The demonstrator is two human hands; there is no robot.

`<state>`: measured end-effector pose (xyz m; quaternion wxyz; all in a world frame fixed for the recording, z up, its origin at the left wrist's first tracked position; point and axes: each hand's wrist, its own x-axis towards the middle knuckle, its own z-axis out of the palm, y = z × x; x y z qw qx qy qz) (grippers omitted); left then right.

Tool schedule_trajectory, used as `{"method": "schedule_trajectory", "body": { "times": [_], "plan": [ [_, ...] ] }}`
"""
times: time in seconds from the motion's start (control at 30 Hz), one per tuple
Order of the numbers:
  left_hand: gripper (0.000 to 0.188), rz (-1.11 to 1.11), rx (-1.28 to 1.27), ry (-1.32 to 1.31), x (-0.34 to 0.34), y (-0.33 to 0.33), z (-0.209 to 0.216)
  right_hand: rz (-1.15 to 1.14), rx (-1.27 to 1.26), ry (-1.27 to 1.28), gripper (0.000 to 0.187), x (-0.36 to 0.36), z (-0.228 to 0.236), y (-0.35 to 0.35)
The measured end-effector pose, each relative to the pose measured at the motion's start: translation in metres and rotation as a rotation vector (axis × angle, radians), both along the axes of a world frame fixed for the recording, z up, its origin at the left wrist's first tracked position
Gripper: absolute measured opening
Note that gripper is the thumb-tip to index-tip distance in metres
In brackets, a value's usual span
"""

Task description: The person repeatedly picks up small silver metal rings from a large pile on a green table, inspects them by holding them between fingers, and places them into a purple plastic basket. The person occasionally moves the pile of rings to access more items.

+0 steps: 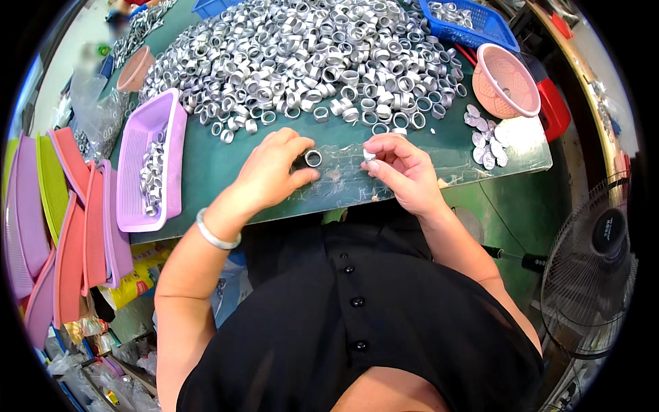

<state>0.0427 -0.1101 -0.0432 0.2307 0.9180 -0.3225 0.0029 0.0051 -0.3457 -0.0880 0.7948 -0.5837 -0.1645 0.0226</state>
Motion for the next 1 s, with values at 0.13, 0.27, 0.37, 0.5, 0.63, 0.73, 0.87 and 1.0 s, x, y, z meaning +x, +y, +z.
{"method": "schedule_trajectory", "body": {
  "times": [0.13, 0.27, 0.37, 0.5, 0.63, 0.73, 0.87, 1.0],
  "plan": [
    [0.023, 0.159, -0.087, -0.022, -0.009, -0.008, -0.014, 0.037, 0.026, 0.084, 0.028, -0.004, 0.000, 0.016],
    [0.018, 0.201, -0.175, -0.061, -0.012, -0.006, -0.020, 0.042, -0.037, 0.095, 0.027, -0.003, 0.003, 0.022],
    [0.019, 0.251, -0.221, -0.118, -0.014, -0.009, -0.019, 0.056, -0.046, 0.143, 0.027, -0.002, 0.009, 0.025],
    [0.026, 0.333, 0.028, -0.047, -0.017, -0.020, -0.007, 0.012, -0.105, 0.071, 0.027, 0.000, 0.002, 0.026],
    [0.026, 0.289, 0.119, -0.076, -0.014, -0.026, -0.017, 0.013, -0.089, 0.045, 0.028, 0.001, -0.001, 0.028],
    [0.022, 0.282, -0.177, 0.012, -0.015, -0.022, -0.020, 0.011, -0.060, 0.092, 0.033, -0.001, 0.003, 0.028],
    [0.039, 0.160, -0.647, 0.122, -0.024, -0.020, -0.018, -0.017, -0.025, 0.007, 0.042, -0.004, 0.010, 0.031],
    [0.052, 0.006, -0.758, 0.102, -0.029, -0.017, -0.024, -0.049, -0.105, -0.176, 0.046, -0.005, 0.014, 0.033]
  ]
}}
